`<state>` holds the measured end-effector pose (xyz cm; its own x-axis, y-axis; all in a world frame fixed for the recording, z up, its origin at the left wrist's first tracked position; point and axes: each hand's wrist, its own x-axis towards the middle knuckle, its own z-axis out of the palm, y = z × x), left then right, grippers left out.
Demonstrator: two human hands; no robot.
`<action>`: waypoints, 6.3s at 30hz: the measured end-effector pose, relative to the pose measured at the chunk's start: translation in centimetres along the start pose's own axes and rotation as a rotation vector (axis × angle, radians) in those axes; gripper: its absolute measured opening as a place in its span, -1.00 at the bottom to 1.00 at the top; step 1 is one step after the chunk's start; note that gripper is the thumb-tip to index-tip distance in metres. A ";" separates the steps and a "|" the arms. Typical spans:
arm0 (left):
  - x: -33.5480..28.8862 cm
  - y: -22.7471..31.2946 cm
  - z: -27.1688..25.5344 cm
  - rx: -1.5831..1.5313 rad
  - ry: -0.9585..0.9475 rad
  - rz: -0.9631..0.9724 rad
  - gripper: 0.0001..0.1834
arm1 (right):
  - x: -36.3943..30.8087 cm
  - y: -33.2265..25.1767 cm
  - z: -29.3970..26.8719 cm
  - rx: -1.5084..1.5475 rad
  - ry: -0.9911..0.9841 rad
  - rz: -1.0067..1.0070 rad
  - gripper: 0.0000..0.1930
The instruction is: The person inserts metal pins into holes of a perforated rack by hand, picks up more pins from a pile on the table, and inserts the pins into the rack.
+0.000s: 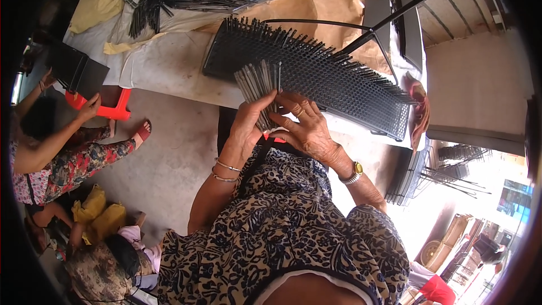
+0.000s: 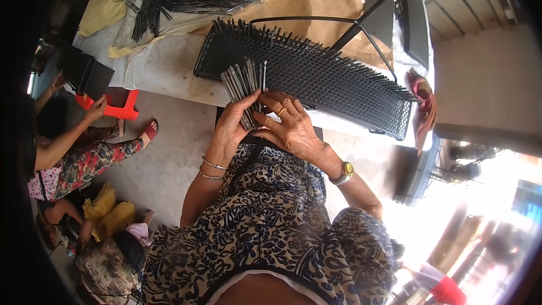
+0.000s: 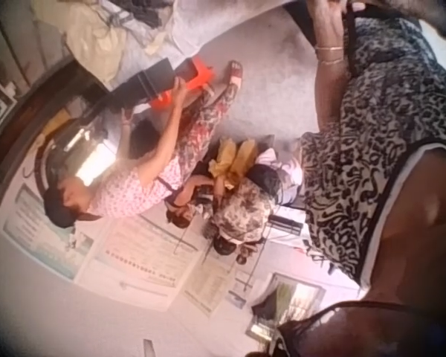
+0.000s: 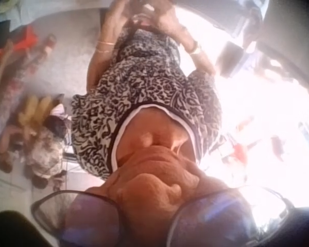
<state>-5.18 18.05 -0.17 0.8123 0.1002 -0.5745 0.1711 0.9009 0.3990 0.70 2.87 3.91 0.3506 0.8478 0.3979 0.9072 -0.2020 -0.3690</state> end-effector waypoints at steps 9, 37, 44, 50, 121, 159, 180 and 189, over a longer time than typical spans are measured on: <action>-1.4 -0.1 0.8 0.224 -0.095 -0.019 -0.80 | 3.0 1.8 -1.5 0.794 0.190 0.720 -0.69; -0.7 -1.6 0.6 0.089 0.025 -0.096 -0.71 | 7.1 7.3 -1.9 0.144 0.537 0.424 -0.89; -1.0 -1.7 1.1 0.018 0.033 -0.076 -0.80 | 7.3 7.0 -2.9 0.153 0.452 0.468 -0.90; -1.3 -1.5 0.9 0.148 -0.018 -0.076 -0.74 | 7.5 7.6 -3.3 0.236 0.428 0.442 -0.89; -2.8 -2.1 3.5 0.231 0.040 0.086 -0.67 | 4.2 4.4 -3.2 0.845 -0.014 0.755 -0.83; -0.7 -1.9 1.5 0.189 -0.120 -0.107 -0.77 | -0.9 3.1 -1.2 0.909 0.327 0.810 -0.65; -2.6 -1.1 1.8 0.532 -0.147 -0.036 -0.74 | 1.8 5.7 -4.4 1.019 0.019 0.876 -0.76; -2.0 -0.7 1.4 0.448 -0.209 -0.072 -0.69 | 2.0 6.4 -5.4 1.033 -0.034 0.849 -0.80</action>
<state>-6.17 16.63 1.72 0.8761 -0.0842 -0.4747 0.4165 0.6281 0.6573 8.46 0.68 6.90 0.6951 0.6601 -0.2849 -0.1830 -0.2207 -0.9580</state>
